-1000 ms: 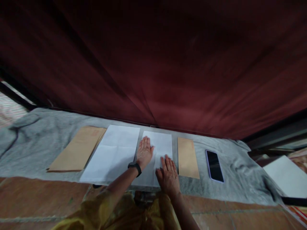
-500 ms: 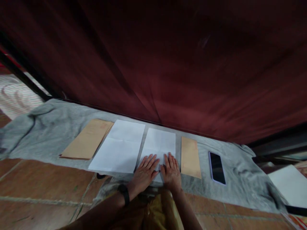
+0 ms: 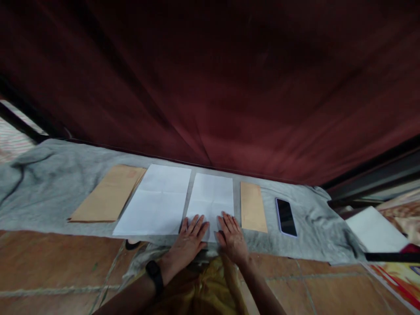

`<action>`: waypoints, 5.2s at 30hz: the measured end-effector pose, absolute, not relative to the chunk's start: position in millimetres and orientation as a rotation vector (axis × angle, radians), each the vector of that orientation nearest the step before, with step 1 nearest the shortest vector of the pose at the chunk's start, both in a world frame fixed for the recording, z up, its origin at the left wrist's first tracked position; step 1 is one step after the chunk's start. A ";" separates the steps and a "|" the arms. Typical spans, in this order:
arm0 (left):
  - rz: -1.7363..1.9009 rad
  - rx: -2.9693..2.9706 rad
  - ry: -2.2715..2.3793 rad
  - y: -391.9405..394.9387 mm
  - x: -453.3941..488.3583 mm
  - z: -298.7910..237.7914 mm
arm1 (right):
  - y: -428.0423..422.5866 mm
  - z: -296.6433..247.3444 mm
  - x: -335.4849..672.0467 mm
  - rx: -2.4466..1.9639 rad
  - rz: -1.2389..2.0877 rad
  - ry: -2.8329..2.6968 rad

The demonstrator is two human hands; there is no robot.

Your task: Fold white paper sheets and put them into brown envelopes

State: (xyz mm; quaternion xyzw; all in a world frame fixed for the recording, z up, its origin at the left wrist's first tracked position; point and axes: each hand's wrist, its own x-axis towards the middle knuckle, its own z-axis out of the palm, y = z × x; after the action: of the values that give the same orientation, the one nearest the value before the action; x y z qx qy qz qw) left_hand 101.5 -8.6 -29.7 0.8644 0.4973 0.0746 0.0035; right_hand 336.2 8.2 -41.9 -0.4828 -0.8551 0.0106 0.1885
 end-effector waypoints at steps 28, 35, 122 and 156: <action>0.248 2.534 1.259 -14.9 61.2 22.3 | -7.6 -18.9 381.0 -1.187 0.646 -2.272; 0.279 2.370 1.168 1.2 23.7 13.8 | -10.1 -13.4 382.0 -1.422 0.873 -2.019; -0.012 1.838 2.251 84.4 101.8 20.3 | 78.6 -17.1 310.0 -2.381 0.206 -1.704; -0.017 1.735 2.296 91.0 101.9 29.6 | 86.9 -19.0 305.5 -2.360 0.084 -1.755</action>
State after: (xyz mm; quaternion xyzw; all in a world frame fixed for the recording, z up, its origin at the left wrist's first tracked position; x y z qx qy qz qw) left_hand 101.9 91.0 29.6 0.5977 0.7909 -0.0057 0.1313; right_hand 305.5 86.9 -19.0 -0.7981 -0.5935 0.0284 0.0997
